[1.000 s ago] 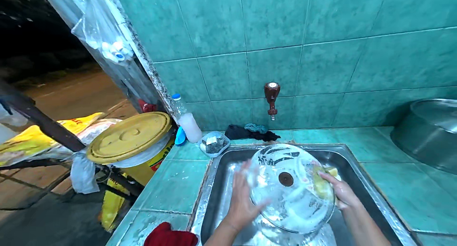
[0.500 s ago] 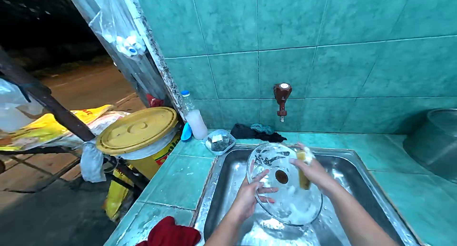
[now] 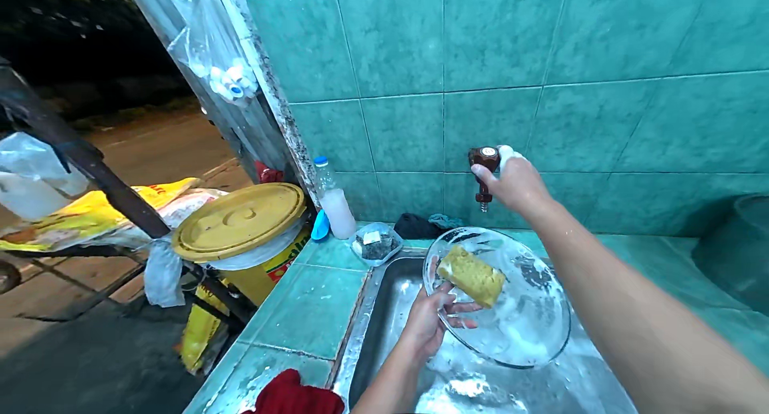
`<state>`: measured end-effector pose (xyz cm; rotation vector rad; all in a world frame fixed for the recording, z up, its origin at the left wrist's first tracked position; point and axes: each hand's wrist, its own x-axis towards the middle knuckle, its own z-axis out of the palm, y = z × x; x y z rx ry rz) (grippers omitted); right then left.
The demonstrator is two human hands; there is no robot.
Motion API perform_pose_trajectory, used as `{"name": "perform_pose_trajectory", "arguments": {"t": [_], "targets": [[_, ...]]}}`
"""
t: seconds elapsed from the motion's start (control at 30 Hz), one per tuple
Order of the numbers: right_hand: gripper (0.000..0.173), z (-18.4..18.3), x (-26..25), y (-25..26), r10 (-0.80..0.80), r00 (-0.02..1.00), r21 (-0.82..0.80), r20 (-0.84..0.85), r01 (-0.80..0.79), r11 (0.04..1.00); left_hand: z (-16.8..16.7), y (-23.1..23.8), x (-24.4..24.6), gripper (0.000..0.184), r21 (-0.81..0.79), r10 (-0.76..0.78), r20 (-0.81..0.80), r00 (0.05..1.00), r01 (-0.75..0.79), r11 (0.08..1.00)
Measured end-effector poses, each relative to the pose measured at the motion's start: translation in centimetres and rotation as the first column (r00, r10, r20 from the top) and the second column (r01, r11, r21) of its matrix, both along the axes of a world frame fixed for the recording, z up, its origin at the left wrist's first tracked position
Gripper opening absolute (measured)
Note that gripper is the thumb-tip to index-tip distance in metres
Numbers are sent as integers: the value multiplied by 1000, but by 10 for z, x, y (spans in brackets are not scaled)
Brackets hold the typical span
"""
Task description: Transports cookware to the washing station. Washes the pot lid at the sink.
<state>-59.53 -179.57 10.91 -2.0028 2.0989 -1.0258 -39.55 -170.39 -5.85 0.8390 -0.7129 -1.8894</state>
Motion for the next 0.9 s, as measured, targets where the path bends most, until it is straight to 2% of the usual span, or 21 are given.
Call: {"name": "perform_pose_trajectory", "arguments": {"t": [0.17, 0.4, 0.6, 0.7, 0.8, 0.83, 0.87, 0.9], "targets": [[46, 23, 3, -21, 70, 996, 117, -55, -63, 991, 17, -8, 7, 46, -3, 36, -27, 999, -36, 999], [43, 38, -12, -20, 270, 956, 237, -112, -238, 942, 25, -18, 12, 58, -11, 54, -49, 997, -55, 998], [43, 27, -15, -22, 290, 956, 160, -38, -281, 946, 19, -19, 15, 55, -1, 59, -84, 995, -59, 998], [56, 7, -22, -19, 335, 934, 23, 119, -340, 940, 16, -17, 20, 53, -5, 53, -81, 995, -54, 999], [80, -49, -40, -6, 283, 884, -67, 371, -279, 958, 12, -17, 34, 42, -7, 67, -63, 996, -67, 998], [83, -73, -46, 2, 208, 868, -12, 451, -227, 974, 11, -18, 41, 41, -2, 65, -48, 997, -65, 998], [78, -97, -50, 13, 116, 834, 88, 540, -192, 977, 10, -19, 48, 41, -2, 43, -34, 998, -43, 999], [63, -119, -50, 24, 15, 769, 206, 639, -189, 960, 8, -22, 54, 41, -4, 19, -9, 1000, -19, 1000]]}}
